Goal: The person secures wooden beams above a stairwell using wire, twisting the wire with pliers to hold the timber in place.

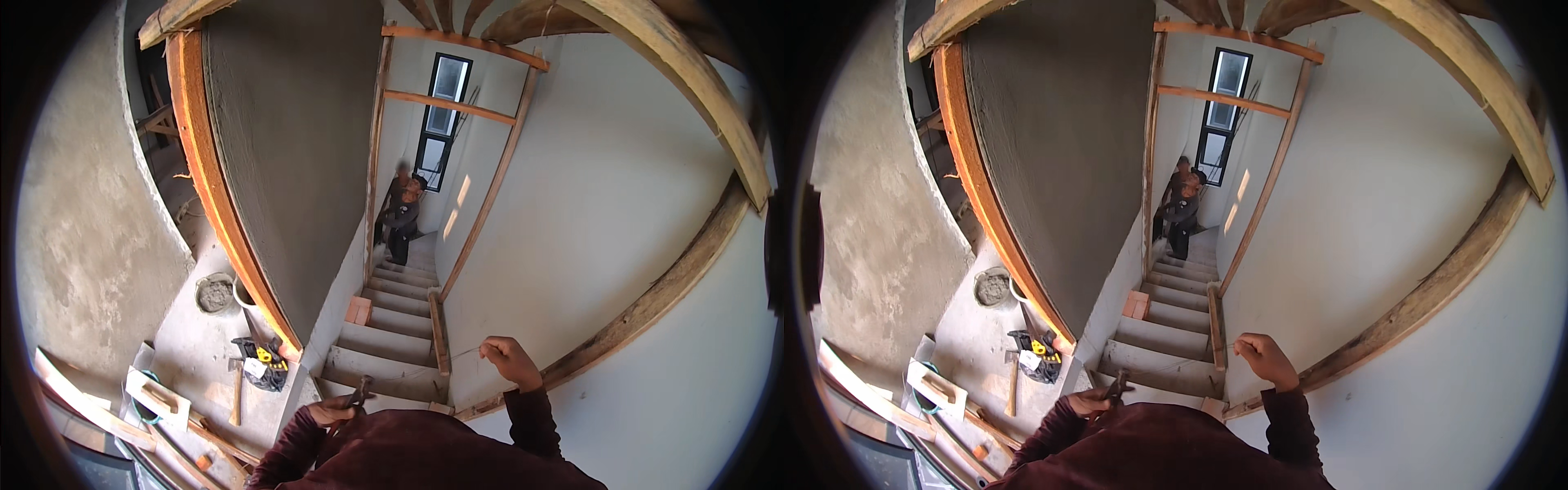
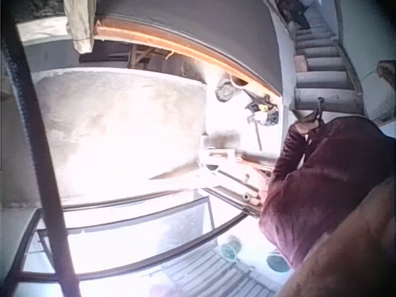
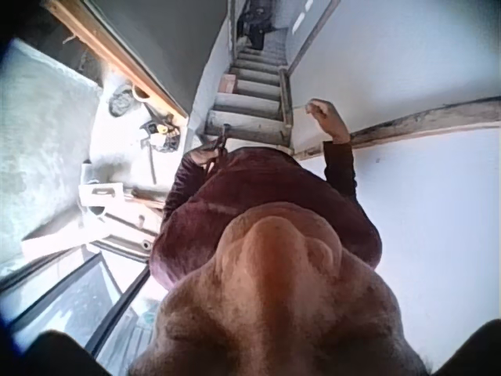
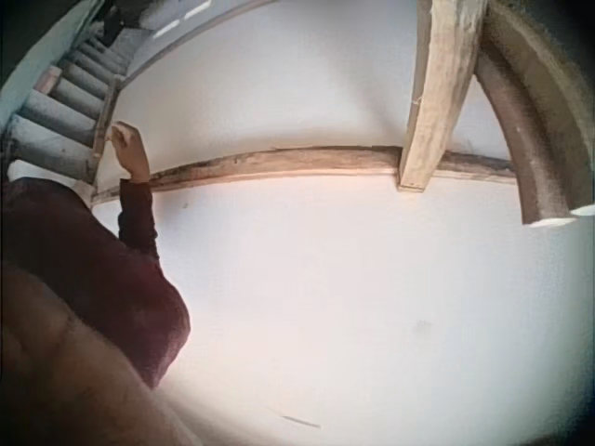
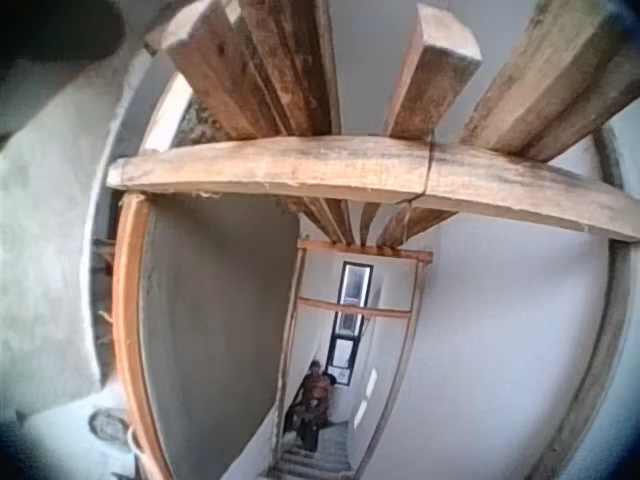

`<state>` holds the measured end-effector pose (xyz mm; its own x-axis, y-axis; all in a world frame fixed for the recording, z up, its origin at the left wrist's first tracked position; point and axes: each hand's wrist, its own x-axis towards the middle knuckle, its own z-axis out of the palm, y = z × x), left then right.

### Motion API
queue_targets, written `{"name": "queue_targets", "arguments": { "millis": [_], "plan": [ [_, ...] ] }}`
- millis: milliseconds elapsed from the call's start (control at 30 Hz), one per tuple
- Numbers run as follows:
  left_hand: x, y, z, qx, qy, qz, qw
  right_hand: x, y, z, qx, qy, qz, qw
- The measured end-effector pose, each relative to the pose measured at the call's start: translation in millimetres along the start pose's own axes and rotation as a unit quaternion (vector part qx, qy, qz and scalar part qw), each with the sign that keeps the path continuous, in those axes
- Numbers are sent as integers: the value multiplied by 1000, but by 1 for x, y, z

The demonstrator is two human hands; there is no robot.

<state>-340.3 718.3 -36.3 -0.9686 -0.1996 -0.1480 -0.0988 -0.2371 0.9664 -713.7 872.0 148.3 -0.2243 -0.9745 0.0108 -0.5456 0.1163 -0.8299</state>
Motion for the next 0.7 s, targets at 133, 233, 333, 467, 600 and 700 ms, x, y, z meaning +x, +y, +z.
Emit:
{"name": "queue_targets", "arguments": {
  "millis": [133,233,333,467,600,700],
  "plan": [
    [26,-67,-11,-58,106,-117,986,13,25,35,-36,14,-82,996],
    [17,-46,-6,-88,284,-131,946,18,-4,52,-52,-49,-48,996],
    [16,-20,-17,72,367,-35,927,20,-2,70,-33,40,-99,994],
    [31,-9,-24,125,424,99,891,25,-5,48,-40,109,-105,988],
    [42,17,-26,52,345,51,936,28,-50,19,-79,111,-93,986],
    [39,64,12,-132,268,23,954,17,-47,12,-109,119,-58,985]
  ]
}}
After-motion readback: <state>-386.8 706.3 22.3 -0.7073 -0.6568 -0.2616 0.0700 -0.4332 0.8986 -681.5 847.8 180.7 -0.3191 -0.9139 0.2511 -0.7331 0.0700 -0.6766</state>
